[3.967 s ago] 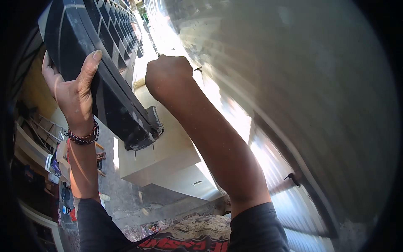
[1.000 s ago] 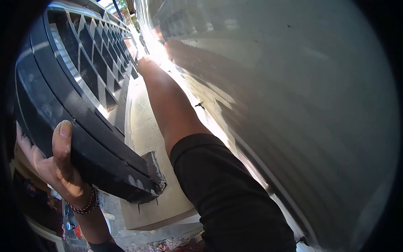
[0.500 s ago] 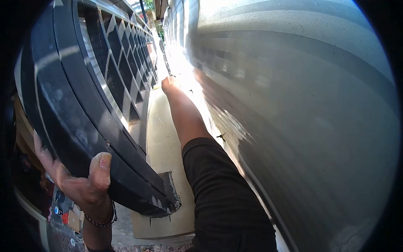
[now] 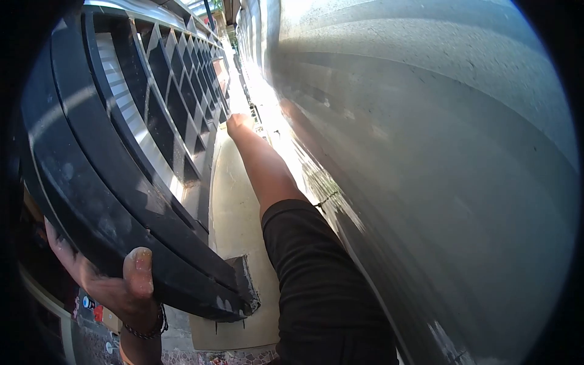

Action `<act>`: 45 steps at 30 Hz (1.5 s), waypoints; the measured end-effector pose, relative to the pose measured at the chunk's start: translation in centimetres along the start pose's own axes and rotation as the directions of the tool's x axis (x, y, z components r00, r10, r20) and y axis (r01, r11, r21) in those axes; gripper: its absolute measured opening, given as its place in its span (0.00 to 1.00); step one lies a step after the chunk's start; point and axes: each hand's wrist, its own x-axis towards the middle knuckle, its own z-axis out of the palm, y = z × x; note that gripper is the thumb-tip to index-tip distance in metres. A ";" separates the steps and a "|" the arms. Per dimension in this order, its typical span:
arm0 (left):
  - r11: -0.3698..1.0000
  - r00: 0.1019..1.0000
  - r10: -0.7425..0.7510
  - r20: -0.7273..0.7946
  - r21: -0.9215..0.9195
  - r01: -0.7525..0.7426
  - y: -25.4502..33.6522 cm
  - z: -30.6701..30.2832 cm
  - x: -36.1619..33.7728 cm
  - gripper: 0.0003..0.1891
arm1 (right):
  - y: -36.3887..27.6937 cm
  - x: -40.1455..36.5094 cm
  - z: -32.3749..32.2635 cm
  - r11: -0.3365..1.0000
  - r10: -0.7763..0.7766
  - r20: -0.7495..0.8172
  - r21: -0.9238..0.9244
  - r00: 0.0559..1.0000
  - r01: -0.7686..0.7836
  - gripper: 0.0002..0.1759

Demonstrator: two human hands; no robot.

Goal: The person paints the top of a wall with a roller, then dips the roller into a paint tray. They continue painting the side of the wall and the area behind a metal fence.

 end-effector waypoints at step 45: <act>0.941 0.992 -0.098 -0.079 -0.330 0.067 0.2 1.5 0.0 0.36 | -1.9 -5.4 -10.4 0.980 -0.112 0.242 -0.133 0.964 0.147 0.14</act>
